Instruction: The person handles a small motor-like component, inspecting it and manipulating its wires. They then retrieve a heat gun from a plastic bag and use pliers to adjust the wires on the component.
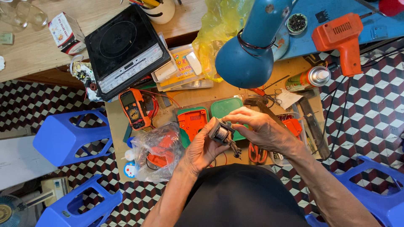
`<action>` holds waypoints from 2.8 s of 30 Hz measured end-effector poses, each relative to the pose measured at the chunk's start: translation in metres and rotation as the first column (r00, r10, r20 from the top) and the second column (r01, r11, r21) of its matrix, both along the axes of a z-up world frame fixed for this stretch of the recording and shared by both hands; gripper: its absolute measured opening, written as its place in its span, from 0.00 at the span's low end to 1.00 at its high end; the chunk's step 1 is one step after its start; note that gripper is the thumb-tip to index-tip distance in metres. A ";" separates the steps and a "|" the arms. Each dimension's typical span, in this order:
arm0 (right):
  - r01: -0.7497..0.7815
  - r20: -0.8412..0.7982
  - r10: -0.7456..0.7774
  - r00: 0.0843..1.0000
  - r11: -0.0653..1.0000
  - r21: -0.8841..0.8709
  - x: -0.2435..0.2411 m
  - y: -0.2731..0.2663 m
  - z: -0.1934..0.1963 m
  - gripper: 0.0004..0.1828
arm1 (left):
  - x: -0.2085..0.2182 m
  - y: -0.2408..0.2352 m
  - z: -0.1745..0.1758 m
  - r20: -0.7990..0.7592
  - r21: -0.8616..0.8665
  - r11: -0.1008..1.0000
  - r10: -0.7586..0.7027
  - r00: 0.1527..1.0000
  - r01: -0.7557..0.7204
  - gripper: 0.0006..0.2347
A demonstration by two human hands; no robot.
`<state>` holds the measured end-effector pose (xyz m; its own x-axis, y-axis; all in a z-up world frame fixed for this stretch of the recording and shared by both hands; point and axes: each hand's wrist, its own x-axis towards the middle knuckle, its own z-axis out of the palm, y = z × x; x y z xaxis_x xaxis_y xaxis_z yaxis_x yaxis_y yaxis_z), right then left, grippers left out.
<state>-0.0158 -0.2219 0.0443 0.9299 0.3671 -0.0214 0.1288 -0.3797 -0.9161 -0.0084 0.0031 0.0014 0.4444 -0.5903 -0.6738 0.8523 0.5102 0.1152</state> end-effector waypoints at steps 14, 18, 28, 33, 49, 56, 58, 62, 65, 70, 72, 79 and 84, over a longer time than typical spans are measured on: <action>-0.009 0.196 0.010 0.980 1.000 -0.007 -0.008 -0.003 -0.009 0.13 | -0.006 -0.001 0.004 -0.101 -0.103 0.995 -0.004 0.995 -0.007 0.11; 0.043 0.110 -0.045 0.993 0.999 0.021 -0.014 -0.002 -0.009 0.11 | -0.006 -0.004 0.006 -0.127 -0.104 0.995 -0.008 0.992 -0.005 0.12; 0.130 0.242 -0.138 0.960 0.990 0.051 -0.024 0.001 -0.004 0.13 | -0.013 -0.011 0.010 -0.104 -0.125 0.992 0.014 0.994 -0.027 0.16; 0.098 0.022 -0.100 0.995 0.993 0.065 -0.026 -0.002 -0.001 0.16 | -0.016 -0.013 0.004 -0.014 -0.027 0.999 0.020 1.000 -0.021 0.15; 0.181 -0.314 -0.050 0.948 0.897 0.404 -0.037 -0.010 -0.027 0.17 | -0.021 -0.011 0.003 0.318 0.156 0.988 -0.033 0.948 -0.018 0.14; 0.220 -0.286 -0.089 0.954 0.856 0.468 -0.046 -0.004 -0.032 0.12 | -0.018 -0.012 0.009 0.388 0.228 0.973 -0.072 0.919 -0.020 0.16; 0.239 -0.274 -0.117 0.955 0.849 0.471 -0.049 -0.002 -0.032 0.12 | -0.017 -0.012 0.011 0.400 0.253 0.967 -0.090 0.912 -0.016 0.16; 0.252 -0.209 -0.180 0.961 0.879 0.405 -0.053 0.001 -0.030 0.13 | -0.018 -0.014 0.014 0.439 0.276 0.960 -0.090 0.894 -0.038 0.16; 0.266 -0.157 -0.220 0.963 0.875 0.404 -0.056 0.001 -0.026 0.12 | -0.022 -0.016 0.016 0.507 0.293 0.953 -0.087 0.857 -0.077 0.16; 0.265 0.009 -0.278 0.961 0.927 0.266 -0.056 -0.003 -0.023 0.12 | -0.022 -0.017 0.019 0.668 0.331 0.934 -0.129 0.733 -0.137 0.16; 0.246 0.067 -0.263 0.962 0.949 0.197 -0.054 -0.005 -0.023 0.12 | -0.021 -0.017 0.021 0.694 0.346 0.926 -0.146 0.705 -0.150 0.16; 0.207 0.123 -0.229 0.966 0.964 0.168 -0.051 -0.004 -0.027 0.13 | -0.023 -0.014 0.022 0.679 0.359 0.917 -0.131 0.722 -0.172 0.17; 0.226 0.008 -0.229 0.973 0.963 0.147 -0.048 -0.001 -0.027 0.15 | -0.020 -0.013 0.016 0.610 0.464 0.876 -0.211 0.764 -0.128 0.17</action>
